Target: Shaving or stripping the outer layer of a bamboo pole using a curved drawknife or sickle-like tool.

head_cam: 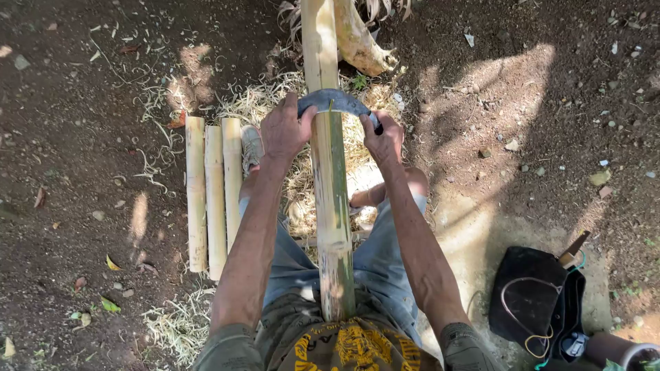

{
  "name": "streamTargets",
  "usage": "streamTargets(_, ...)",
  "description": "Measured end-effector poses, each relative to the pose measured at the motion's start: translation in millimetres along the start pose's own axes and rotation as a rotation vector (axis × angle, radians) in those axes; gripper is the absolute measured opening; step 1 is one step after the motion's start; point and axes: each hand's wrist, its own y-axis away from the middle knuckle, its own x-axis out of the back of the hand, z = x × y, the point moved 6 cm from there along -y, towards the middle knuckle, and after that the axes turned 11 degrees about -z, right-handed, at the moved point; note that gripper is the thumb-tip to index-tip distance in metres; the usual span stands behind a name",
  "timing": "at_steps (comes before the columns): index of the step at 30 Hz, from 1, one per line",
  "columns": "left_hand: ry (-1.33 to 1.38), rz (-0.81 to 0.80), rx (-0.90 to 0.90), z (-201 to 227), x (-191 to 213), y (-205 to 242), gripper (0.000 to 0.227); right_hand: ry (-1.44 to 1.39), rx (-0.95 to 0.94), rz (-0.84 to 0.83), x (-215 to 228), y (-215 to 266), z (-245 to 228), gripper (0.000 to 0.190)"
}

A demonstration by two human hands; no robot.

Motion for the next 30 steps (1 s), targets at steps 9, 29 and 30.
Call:
streamTargets(9,0.099,0.013,-0.030,30.2,9.2,96.9,0.036,0.079,-0.307,-0.222,14.4,85.1,2.5,0.036)
streamTargets(29,0.041,-0.182,0.093,-26.7,-22.0,-22.9,0.038,0.032,-0.471,-0.360,-48.3,-22.2,66.4,0.046)
streamTargets(30,0.044,-0.226,0.144,-32.6,-21.9,-34.1,0.039,0.096,-0.476,-0.378,-51.5,-37.1,68.4,0.049)
